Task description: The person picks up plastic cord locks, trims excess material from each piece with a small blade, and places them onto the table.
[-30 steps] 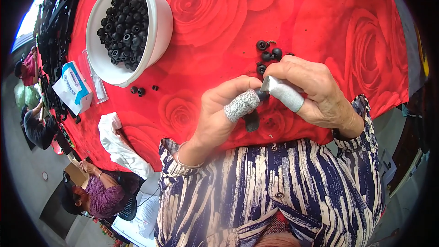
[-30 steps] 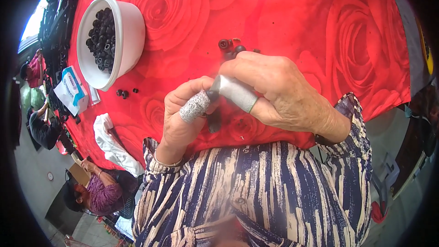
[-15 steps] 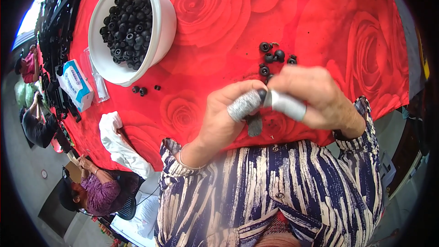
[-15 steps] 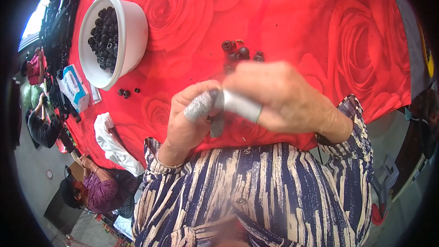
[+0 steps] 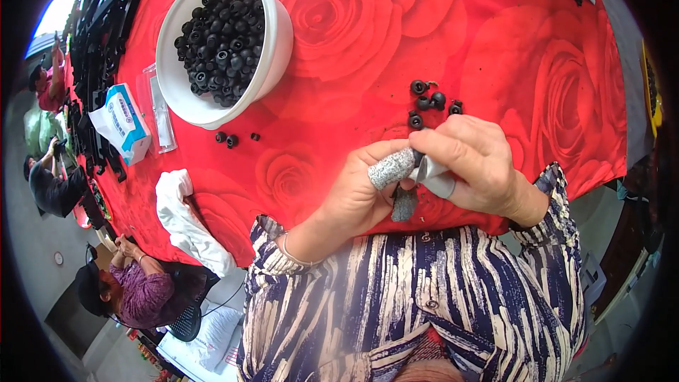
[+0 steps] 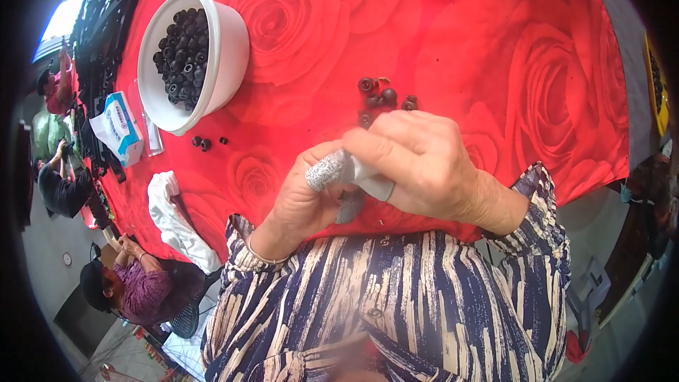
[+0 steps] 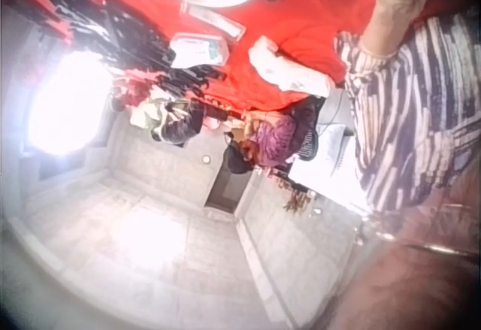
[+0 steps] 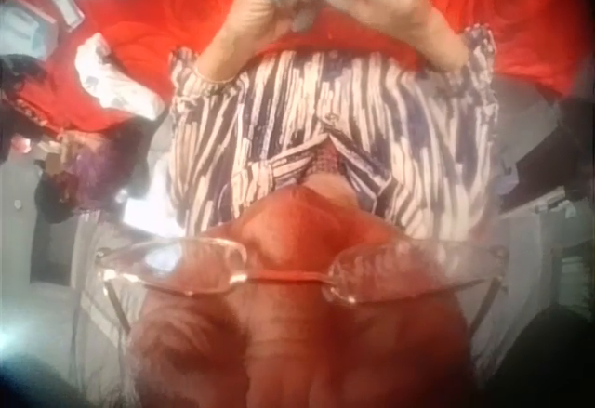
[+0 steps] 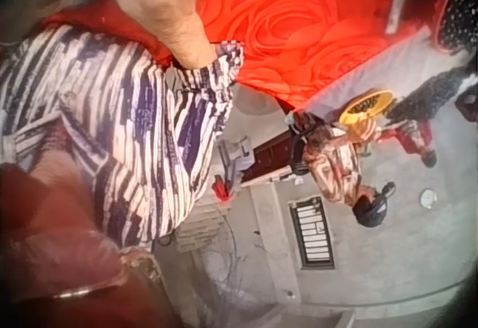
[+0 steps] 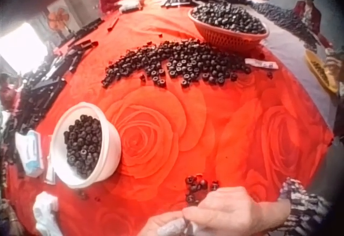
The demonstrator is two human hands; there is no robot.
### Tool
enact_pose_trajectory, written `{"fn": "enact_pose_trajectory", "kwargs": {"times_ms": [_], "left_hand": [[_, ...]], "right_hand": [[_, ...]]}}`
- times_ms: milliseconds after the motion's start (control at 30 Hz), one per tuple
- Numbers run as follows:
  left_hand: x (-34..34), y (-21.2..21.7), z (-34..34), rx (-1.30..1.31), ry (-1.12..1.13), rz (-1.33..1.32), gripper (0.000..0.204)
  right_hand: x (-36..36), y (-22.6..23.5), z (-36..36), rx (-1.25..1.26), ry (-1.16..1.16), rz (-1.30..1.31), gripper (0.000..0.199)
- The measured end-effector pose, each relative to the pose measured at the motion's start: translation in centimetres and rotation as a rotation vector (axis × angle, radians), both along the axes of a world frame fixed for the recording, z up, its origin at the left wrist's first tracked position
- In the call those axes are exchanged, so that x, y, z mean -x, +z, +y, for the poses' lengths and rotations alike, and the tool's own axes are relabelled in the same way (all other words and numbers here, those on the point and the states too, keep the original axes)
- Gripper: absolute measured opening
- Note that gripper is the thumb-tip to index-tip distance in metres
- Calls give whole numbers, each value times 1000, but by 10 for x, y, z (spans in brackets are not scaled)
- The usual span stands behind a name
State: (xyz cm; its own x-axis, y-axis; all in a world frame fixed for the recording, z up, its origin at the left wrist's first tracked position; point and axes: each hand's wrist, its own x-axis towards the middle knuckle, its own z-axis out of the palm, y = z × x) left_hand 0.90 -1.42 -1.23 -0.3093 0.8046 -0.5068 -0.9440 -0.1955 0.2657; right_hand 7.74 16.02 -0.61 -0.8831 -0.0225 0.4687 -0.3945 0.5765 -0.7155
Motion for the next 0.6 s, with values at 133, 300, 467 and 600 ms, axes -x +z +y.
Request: {"fn": "enact_pose_trajectory", "kwargs": {"times_ms": [133,300,467,600], "left_hand": [[-2,-3,-2,-33,-14,-29,27],[-4,-3,-7,-30,-3,89,27],[-7,2,-2,60,-62,231,23],[-4,2,-5,-3,-80,217,25]], "right_hand": [[0,-1,0,-100,13,127,47],[1,0,1,-175,53,273,46],[-4,7,-2,-205,0,328,33],[-7,6,-4,-186,-29,365,32]]}}
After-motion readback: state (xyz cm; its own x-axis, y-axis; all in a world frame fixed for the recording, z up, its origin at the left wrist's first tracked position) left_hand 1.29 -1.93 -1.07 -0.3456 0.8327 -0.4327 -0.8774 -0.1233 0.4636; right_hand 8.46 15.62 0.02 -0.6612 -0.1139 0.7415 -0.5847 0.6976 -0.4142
